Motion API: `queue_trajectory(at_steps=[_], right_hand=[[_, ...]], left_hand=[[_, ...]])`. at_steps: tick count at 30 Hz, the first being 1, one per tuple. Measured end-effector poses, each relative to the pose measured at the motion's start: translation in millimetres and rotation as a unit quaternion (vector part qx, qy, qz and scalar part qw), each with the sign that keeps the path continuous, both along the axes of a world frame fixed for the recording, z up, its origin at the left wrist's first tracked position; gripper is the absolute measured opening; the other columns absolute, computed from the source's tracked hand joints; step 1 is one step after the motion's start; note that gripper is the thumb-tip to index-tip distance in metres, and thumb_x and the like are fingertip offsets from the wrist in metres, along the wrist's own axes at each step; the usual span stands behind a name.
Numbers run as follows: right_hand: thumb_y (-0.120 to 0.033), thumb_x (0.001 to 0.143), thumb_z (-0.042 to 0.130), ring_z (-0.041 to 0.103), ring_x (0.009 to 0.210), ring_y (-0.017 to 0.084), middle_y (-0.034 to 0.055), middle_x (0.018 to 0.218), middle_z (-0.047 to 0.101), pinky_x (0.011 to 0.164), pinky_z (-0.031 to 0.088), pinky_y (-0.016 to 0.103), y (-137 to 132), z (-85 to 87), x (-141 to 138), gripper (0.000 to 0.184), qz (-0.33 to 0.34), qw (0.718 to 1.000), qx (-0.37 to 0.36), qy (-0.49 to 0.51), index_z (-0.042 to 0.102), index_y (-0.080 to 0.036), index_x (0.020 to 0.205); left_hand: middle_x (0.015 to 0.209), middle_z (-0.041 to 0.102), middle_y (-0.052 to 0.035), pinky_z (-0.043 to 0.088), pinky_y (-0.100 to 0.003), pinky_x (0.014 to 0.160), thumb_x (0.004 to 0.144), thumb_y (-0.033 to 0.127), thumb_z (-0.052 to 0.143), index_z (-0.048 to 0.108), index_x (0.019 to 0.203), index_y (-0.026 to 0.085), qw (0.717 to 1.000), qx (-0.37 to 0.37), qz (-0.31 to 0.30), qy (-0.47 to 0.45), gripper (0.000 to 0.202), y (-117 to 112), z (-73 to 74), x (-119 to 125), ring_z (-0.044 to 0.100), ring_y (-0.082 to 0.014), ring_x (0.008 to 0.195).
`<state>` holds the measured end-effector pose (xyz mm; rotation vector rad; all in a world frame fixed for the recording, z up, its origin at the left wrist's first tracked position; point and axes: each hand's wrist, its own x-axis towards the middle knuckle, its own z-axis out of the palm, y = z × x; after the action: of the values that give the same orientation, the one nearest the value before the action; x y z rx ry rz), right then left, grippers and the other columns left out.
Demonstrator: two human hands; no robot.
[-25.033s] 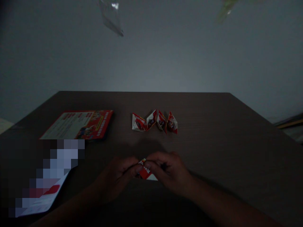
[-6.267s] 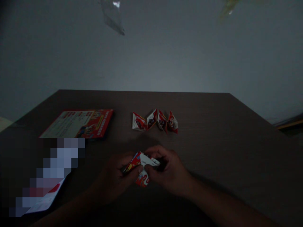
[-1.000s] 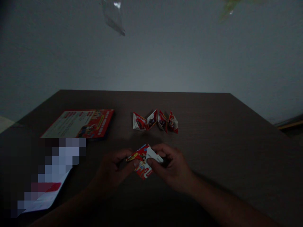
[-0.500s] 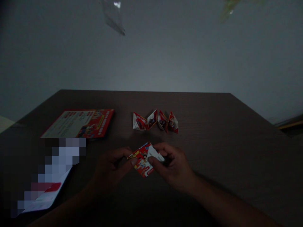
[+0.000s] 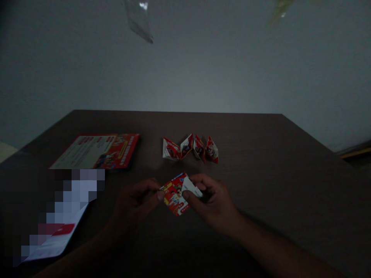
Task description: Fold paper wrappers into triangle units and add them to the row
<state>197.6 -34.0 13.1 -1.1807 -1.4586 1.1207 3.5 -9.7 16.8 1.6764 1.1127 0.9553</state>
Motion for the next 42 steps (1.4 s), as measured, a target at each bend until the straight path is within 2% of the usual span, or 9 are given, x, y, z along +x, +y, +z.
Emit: queue_trajectory(at_steps=[13,21,33,38,42], right_hand=[[-0.022,0.077,0.066,0.061,0.058,0.012,-0.0002,0.069,0.067,0.052,0.051,0.021,0.7,-0.6,-0.9,0.011,-0.026,1.000,0.006,0.001,0.062,-0.019,0.088],[-0.024,0.078,0.066,0.062,0.060,0.013,0.0014,0.071,0.068,0.053,0.052,0.023,0.8,-1.0,0.1,0.011,-0.028,1.000,-0.003,0.002,0.062,-0.019,0.087],[-0.025,0.082,0.063,0.064,0.064,0.012,0.0007,0.075,0.070,0.058,0.050,0.020,-0.4,0.8,2.3,0.011,0.009,1.000,-0.027,0.013,0.062,-0.019,0.092],[-0.025,0.083,0.062,0.065,0.065,0.012,-0.0008,0.072,0.069,0.059,0.051,0.019,-0.7,0.1,2.1,0.012,0.029,0.999,-0.035,0.025,0.062,-0.020,0.094],[-0.028,0.086,0.059,0.065,0.067,0.012,0.0005,0.074,0.070,0.060,0.050,0.020,-0.8,-1.4,4.6,0.013,0.033,0.999,-0.036,0.011,0.064,-0.020,0.094]], left_hand=[[0.066,0.061,0.0009,0.039,-0.020,0.056,0.082,0.023,0.055,0.063,0.070,0.016,0.999,-0.026,-0.029,-0.024,0.017,0.6,-6.9,-6.4,0.052,-0.0109,0.061],[0.065,0.060,0.0006,0.039,-0.021,0.055,0.082,0.025,0.054,0.064,0.070,0.016,1.000,-0.022,-0.017,-0.011,0.018,0.1,-5.1,-4.7,0.052,-0.0110,0.058],[0.065,0.060,0.0013,0.038,-0.020,0.055,0.084,0.026,0.053,0.062,0.072,0.016,0.999,-0.028,-0.016,-0.025,0.018,0.9,-9.8,-7.0,0.050,-0.0106,0.059],[0.060,0.055,0.0024,0.038,-0.020,0.055,0.084,0.026,0.051,0.061,0.066,0.016,0.999,-0.026,-0.035,-0.011,0.023,1.6,-6.2,-4.7,0.049,-0.0101,0.057],[0.059,0.054,0.0027,0.038,-0.019,0.054,0.084,0.027,0.052,0.059,0.065,0.016,0.999,-0.033,-0.021,-0.032,0.024,1.7,-4.4,-5.5,0.049,-0.0100,0.057]])
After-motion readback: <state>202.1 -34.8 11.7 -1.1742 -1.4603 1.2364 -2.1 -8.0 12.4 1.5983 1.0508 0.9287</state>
